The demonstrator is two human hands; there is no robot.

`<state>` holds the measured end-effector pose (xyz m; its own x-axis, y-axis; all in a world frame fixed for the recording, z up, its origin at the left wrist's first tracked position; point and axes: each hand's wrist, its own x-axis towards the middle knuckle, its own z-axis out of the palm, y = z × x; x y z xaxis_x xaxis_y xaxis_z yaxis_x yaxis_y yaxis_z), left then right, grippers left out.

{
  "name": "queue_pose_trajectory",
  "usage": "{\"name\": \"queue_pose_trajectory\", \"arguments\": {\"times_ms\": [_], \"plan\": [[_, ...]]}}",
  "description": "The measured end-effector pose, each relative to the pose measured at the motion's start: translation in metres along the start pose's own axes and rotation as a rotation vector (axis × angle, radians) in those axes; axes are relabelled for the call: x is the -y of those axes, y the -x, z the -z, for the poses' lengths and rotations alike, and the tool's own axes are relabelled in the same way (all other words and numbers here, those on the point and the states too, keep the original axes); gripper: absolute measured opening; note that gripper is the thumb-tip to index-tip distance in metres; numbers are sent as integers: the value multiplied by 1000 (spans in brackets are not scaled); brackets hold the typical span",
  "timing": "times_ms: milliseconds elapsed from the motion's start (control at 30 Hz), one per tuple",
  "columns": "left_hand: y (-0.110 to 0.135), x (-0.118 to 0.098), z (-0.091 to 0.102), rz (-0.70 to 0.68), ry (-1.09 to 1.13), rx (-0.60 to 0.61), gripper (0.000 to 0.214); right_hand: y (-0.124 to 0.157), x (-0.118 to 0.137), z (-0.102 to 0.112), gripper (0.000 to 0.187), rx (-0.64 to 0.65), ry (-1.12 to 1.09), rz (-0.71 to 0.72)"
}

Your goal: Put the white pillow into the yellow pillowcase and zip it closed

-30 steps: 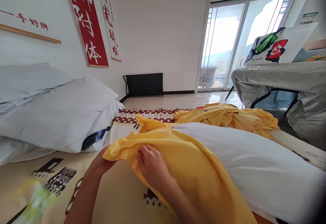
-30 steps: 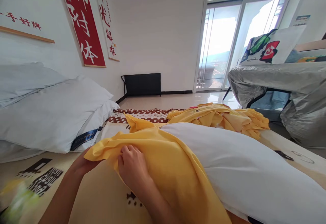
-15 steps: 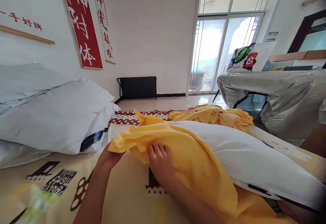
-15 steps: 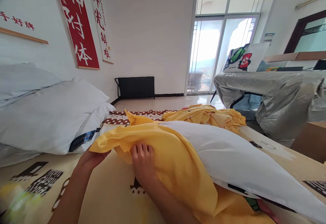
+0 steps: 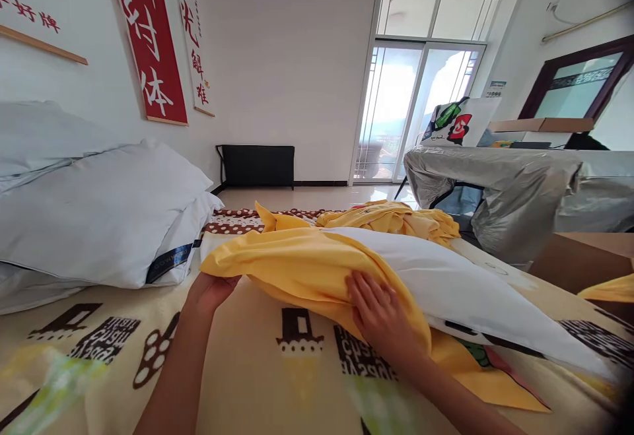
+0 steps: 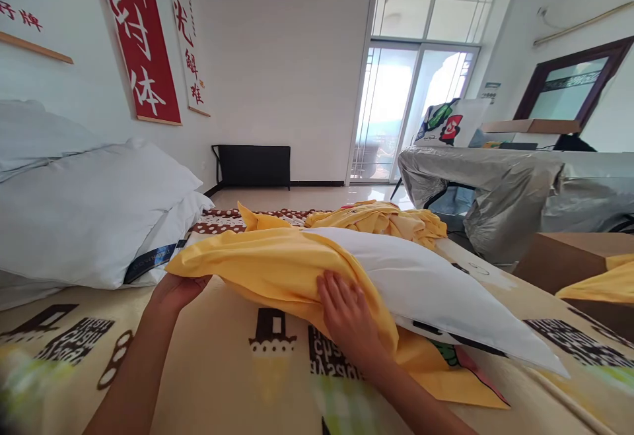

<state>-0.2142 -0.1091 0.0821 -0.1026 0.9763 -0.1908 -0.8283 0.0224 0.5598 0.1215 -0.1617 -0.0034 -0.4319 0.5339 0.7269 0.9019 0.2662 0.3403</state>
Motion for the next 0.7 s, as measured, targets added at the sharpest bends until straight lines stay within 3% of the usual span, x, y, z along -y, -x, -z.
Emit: {"name": "queue_pose_trajectory", "arguments": {"times_ms": [133,200,300,400,567,700], "plan": [[-5,0,4,-2,-7,5,19,30,-29,-2,61,56,-71,-64],[-7,-1,6,-5,-16,7,19,34,-53,-2,60,70,-134,-136],[-10,0,10,-19,-39,-20,20,25,-88,4,54,86,-362,-358],[-16,4,16,-48,-62,-75,20,6,-108,15,48,237,-649,-580],[-18,17,42,-112,-64,-149,29,-34,-102,16,32,609,-846,-409],[-8,23,70,-110,-79,-201,33,-58,-89,3,30,830,-1218,-354]]}}
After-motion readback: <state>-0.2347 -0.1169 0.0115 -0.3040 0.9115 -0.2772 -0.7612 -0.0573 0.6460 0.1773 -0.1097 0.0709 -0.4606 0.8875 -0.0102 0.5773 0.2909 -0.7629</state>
